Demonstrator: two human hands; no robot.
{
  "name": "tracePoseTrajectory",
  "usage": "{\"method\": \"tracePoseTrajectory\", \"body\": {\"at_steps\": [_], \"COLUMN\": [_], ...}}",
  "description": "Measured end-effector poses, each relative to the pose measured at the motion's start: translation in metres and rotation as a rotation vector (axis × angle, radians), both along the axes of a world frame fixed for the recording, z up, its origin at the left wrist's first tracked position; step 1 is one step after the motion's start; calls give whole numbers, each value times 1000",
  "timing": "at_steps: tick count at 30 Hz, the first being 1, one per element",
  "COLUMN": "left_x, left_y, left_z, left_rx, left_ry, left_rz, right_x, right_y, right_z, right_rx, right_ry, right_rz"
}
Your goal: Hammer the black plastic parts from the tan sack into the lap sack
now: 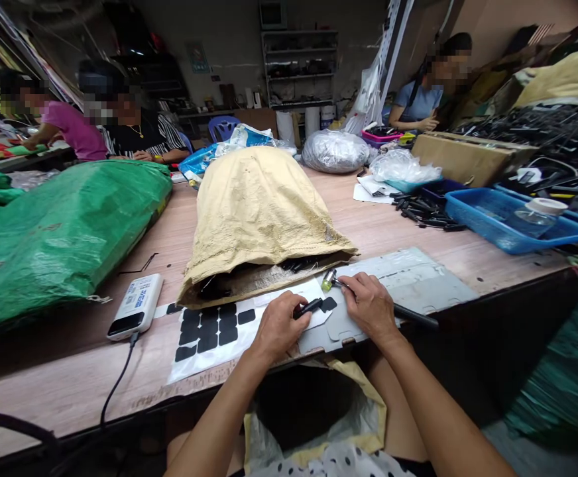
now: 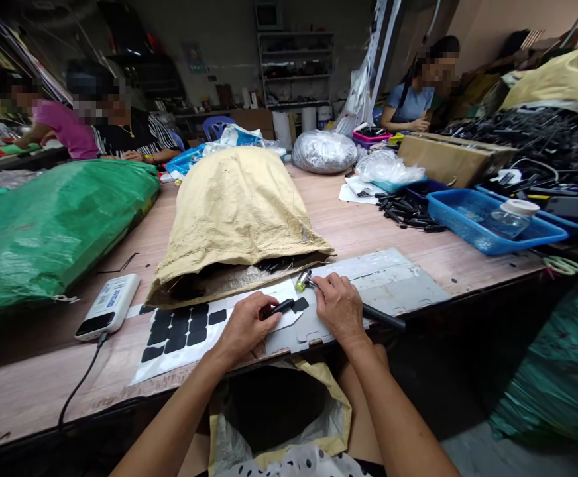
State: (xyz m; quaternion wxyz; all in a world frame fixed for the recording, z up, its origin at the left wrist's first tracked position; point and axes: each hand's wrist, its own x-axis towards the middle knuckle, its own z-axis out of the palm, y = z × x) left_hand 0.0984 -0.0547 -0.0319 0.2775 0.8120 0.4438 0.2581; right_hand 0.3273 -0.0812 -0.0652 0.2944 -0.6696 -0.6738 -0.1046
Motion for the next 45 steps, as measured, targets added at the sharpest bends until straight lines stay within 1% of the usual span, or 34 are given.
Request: {"method": "tracePoseTrajectory", "body": {"at_steps": [4,8,11,14,17,19,21,24,27,29,33,36,38,41,45], "left_x": [7,4,3,3,3,3,3,2,2,2,2,2,2,1,1], "left_y": [2,2,3,4,4,4,5,5,5,5,5,5,5,5,5], "left_z": [-11,-16,-16,-16,-16,-17,-18,-19,-20,-20,-19,-18,-18,-18,-17], "left_rx": [64,48,32,23,6,3,6,12,10,7,11,2,-3,-11,-33], "left_ry": [-29,-68,-82,-91,-100,-102,-103,-105,-107,-111,-125,-112,-111,-132,-153], "left_rz": [70,42,22,27,38,35,33,31,34,33,26,30,29,27,43], "right_x": [0,2,0,-5,-13,-18,-23,-27,-29,-30,-38,-45,-46,-40,-22], "right_y": [1,1,-4,-15,-28,-36,-41,-46,-46,-45,-43,-44,-43,-41,-28], "right_z": [1,3,10,22,34,39,41,39,37,40,48,45,43,43,41], "right_rx": [3,-19,-17,24,30,24,40,46,-20,-36,2,-44,-82,-61,-17], "right_ry": [-2,-5,28,155,298,340,347,283,182,179,258,213,171,175,173], "right_rz": [-1,14,43,109,213,261,282,260,207,185,236,286,292,236,160]}}
